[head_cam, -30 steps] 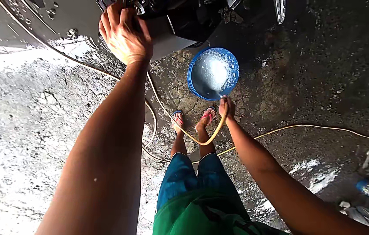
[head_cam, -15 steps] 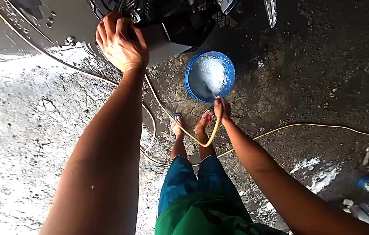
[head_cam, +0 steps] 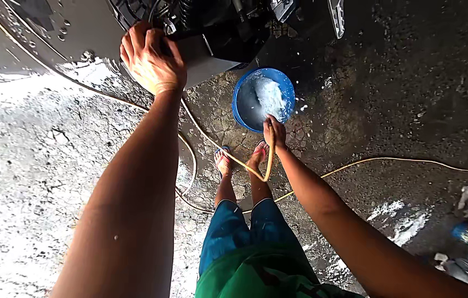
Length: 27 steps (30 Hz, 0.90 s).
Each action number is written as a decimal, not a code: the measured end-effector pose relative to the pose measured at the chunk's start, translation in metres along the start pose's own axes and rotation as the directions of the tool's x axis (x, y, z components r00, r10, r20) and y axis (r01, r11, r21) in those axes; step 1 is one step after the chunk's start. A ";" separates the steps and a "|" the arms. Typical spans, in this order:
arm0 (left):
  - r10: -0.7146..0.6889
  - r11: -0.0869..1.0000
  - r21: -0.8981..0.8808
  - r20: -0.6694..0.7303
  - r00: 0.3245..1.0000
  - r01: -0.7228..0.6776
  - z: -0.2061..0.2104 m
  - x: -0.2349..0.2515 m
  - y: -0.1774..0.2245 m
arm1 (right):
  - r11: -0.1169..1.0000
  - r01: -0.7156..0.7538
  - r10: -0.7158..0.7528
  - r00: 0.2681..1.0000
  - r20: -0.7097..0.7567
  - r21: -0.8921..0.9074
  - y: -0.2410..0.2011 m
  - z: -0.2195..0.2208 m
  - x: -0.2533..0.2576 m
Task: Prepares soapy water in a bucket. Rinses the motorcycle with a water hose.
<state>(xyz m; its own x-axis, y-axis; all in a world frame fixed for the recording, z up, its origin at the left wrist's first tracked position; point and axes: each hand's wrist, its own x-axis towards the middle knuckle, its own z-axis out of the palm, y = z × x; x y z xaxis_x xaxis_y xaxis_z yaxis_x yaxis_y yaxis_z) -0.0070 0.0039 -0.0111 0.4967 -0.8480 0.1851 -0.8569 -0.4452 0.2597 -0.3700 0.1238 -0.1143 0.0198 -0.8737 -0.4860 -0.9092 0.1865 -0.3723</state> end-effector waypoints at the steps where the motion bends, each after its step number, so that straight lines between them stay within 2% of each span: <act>1: -0.001 1.000 0.006 -0.003 1.000 0.001 0.001 0.001 0.000 | 0.997 -0.071 0.071 0.998 0.000 0.020 0.015 0.003 -0.008; 3: -0.004 1.000 0.016 -0.006 1.000 0.004 0.001 0.002 0.000 | 0.980 -0.193 0.195 0.980 -0.052 0.042 0.036 0.000 -0.012; 5: -0.005 1.000 0.021 -0.012 1.000 0.005 0.002 0.001 -0.001 | 0.966 -0.237 0.248 0.962 -0.114 0.100 0.040 -0.013 -0.005; 8: 0.002 1.000 0.022 -0.013 1.000 -0.002 0.002 0.002 -0.002 | 0.988 -0.130 0.147 0.964 -0.224 0.089 0.023 -0.017 0.030; 10: -0.001 1.000 0.020 -0.017 1.000 0.002 0.004 0.002 -0.002 | 0.996 0.018 0.002 0.976 -0.220 0.086 -0.002 -0.009 0.051; 12: -0.005 1.000 0.024 -0.019 1.000 0.005 0.005 0.002 -0.003 | 0.979 0.136 -0.108 0.978 -0.178 0.150 -0.029 0.006 0.063; 15: 0.005 1.000 0.025 -0.034 0.999 -0.004 0.005 0.002 -0.003 | 0.953 0.118 -0.118 0.993 -0.017 0.279 -0.054 0.028 0.055; 18: 0.015 1.000 0.012 -0.035 0.999 -0.015 0.002 0.001 -0.001 | 0.981 0.064 -0.100 0.975 0.196 0.181 -0.045 0.041 0.031; 20: 0.013 1.000 0.009 -0.032 0.999 -0.013 0.002 0.000 0.000 | 0.996 0.003 -0.025 0.965 0.260 0.084 -0.018 0.049 0.019; 23: 0.017 1.000 0.008 -0.049 0.999 -0.017 0.002 0.000 -0.002 | 1.000 -0.011 0.011 0.985 0.173 -0.003 0.025 0.055 0.005; 25: 0.024 1.000 0.009 -0.061 0.998 -0.024 0.003 0.000 -0.002 | 0.995 0.023 -0.011 0.993 0.122 -0.100 0.034 0.056 0.003; 27: 0.028 1.000 0.008 -0.066 0.997 -0.027 0.005 0.000 -0.003 | 0.991 0.026 -0.004 0.987 0.162 -0.130 0.033 0.060 0.001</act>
<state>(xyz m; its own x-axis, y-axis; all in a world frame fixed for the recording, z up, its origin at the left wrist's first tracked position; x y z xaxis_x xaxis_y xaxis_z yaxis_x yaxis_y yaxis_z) -0.0057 0.0040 -0.0165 0.4809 -0.8389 0.2548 -0.8711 -0.4244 0.2470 -0.3751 0.1557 -0.1741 0.0907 -0.7902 -0.6060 -0.9547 0.1042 -0.2788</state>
